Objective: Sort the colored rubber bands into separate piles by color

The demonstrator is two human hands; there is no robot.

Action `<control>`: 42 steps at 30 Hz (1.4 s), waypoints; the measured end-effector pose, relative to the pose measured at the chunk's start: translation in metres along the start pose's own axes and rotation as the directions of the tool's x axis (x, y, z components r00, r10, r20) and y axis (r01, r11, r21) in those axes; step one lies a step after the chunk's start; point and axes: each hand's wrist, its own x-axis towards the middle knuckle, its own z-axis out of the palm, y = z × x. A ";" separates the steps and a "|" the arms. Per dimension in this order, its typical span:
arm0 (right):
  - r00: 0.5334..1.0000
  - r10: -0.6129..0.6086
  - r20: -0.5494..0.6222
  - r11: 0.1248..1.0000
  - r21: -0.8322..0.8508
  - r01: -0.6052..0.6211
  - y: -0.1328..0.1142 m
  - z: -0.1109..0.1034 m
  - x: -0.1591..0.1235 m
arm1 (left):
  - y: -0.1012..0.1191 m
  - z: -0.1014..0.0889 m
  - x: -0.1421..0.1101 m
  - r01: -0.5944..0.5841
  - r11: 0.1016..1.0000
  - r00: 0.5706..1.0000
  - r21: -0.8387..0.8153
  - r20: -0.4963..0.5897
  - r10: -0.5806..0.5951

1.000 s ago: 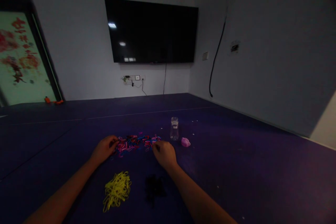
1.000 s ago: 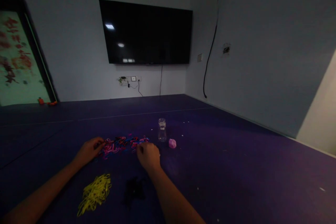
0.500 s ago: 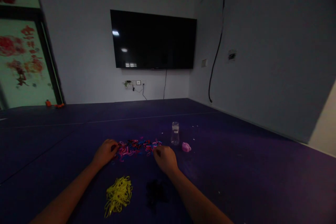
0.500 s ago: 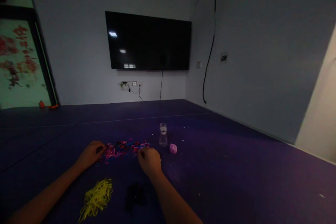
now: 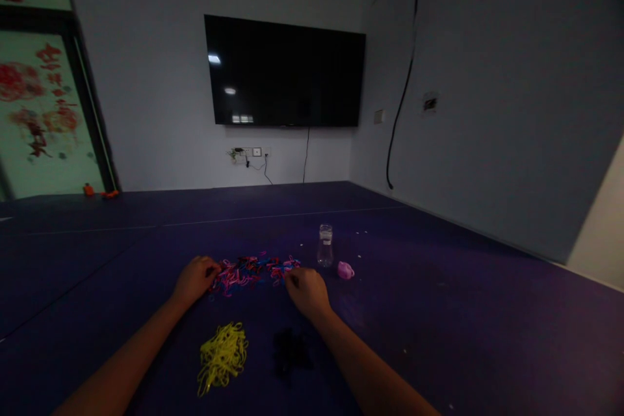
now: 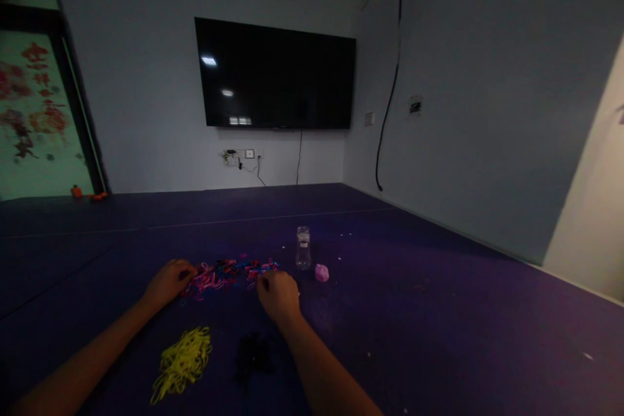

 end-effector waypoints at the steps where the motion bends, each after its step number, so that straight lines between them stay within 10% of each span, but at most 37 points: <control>1: 1.000 -0.002 -0.002 1.000 0.000 0.002 0.000 0.000 0.000 | 0.002 -0.001 0.000 0.004 1.000 1.000 0.025 0.007 -0.004; 11: 1.000 -0.025 -0.012 1.000 -0.008 0.025 0.000 -0.001 0.000 | 0.013 0.000 0.001 0.036 0.977 0.998 0.210 0.046 -0.047; 42: 1.000 0.003 0.016 0.999 -0.032 -0.003 -0.003 -0.004 -0.001 | 0.002 -0.002 0.004 0.042 0.995 0.998 0.093 0.038 -0.046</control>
